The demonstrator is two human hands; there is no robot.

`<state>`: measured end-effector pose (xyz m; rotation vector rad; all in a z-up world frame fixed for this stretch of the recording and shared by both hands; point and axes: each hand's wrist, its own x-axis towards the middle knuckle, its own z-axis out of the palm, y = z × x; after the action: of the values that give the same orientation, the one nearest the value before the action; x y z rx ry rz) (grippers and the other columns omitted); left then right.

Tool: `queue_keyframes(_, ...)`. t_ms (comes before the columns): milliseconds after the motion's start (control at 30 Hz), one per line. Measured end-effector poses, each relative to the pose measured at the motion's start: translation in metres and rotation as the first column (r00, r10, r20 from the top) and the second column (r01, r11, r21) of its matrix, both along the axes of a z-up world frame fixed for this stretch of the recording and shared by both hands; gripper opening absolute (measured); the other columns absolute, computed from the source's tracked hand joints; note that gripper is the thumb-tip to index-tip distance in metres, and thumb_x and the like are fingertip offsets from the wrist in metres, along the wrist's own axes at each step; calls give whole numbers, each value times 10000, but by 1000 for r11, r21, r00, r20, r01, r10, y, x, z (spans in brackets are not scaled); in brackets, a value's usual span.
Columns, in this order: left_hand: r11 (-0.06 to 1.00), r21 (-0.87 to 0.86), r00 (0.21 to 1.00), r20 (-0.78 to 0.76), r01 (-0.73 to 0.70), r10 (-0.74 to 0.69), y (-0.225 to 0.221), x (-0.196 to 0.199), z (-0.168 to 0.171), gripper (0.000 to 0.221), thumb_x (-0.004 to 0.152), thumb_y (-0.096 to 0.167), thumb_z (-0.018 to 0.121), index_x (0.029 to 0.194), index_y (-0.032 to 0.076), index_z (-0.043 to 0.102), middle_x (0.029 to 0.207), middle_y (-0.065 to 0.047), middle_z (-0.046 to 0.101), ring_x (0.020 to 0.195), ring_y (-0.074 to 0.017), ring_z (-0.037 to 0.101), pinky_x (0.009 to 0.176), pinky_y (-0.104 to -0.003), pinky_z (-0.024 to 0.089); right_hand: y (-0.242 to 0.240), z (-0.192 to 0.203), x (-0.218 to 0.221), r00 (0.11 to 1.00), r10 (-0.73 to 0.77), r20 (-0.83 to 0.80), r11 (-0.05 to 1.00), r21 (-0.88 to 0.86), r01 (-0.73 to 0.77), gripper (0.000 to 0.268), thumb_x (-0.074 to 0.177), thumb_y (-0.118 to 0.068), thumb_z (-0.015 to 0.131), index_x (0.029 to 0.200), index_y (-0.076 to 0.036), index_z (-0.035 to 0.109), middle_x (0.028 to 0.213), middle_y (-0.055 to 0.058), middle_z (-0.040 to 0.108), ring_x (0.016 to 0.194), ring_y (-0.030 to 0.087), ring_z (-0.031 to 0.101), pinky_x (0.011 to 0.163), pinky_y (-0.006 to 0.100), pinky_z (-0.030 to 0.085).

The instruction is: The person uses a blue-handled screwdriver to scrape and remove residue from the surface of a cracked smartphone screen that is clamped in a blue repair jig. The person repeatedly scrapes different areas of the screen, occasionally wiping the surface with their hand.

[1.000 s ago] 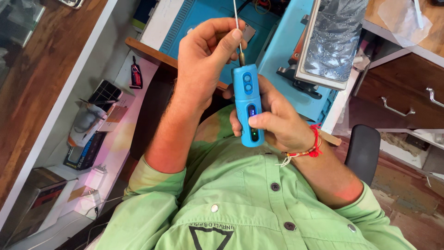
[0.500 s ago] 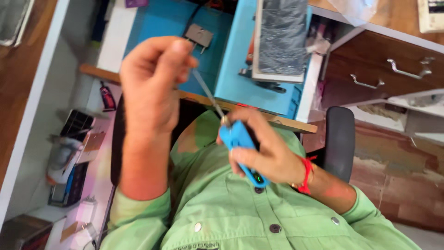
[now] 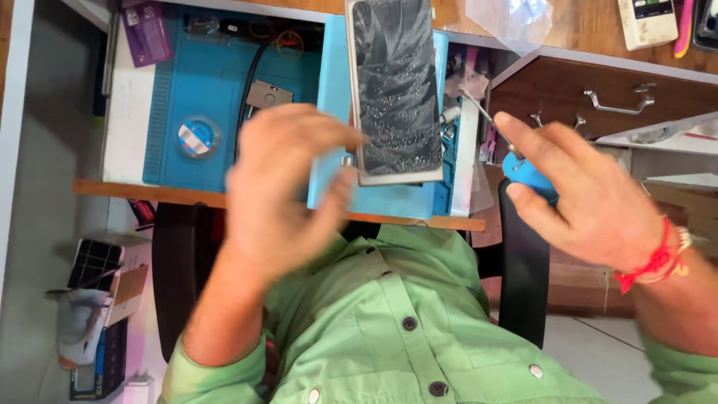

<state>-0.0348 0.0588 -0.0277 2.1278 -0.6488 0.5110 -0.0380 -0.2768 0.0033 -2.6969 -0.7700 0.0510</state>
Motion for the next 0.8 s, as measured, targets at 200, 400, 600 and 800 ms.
queue_keyframes(200, 937, 341, 990, 81, 81, -115, -42, 1, 8, 558, 998, 481, 698, 1356, 55, 658, 1469, -116, 568, 1405, -351, 452, 1133, -551, 297, 2, 15, 34, 991, 115, 75, 880, -470, -66, 740, 872, -321, 662, 1582, -237, 473, 1081, 94, 635, 666, 288, 676, 536, 396, 575)
queue_keyframes(400, 913, 407, 998, 37, 39, -59, -56, -6, 0, 697, 1004, 627, 621, 1396, 52, 655, 1474, -118, 556, 1384, -334, 445, 1104, -547, 289, -7, 14, 48, 991, 137, -14, 774, -623, -115, 733, 860, -391, 666, 1557, -328, 446, 1033, 41, 627, 570, 242, 663, 491, 357, 585)
queue_keyframes(600, 923, 382, 999, -14, 45, -42, -57, -5, -2, 640, 1023, 630, 596, 1380, 102, 656, 1477, -132, 542, 1361, -335, 448, 1083, -531, 288, -16, 7, 52, 982, 188, -17, 782, -602, -160, 705, 855, -357, 675, 1529, -301, 475, 1018, 29, 620, 562, 221, 654, 495, 352, 589)
queue_keyframes(800, 926, 373, 999, -36, 51, -40, -58, -4, -1, 643, 1019, 640, 591, 1370, 106, 664, 1467, -127, 544, 1352, -332, 455, 1070, -526, 288, -18, 5, 54, 971, 241, -7, 785, -587, -199, 719, 835, -340, 691, 1531, -280, 522, 998, 35, 615, 549, 212, 650, 495, 347, 589)
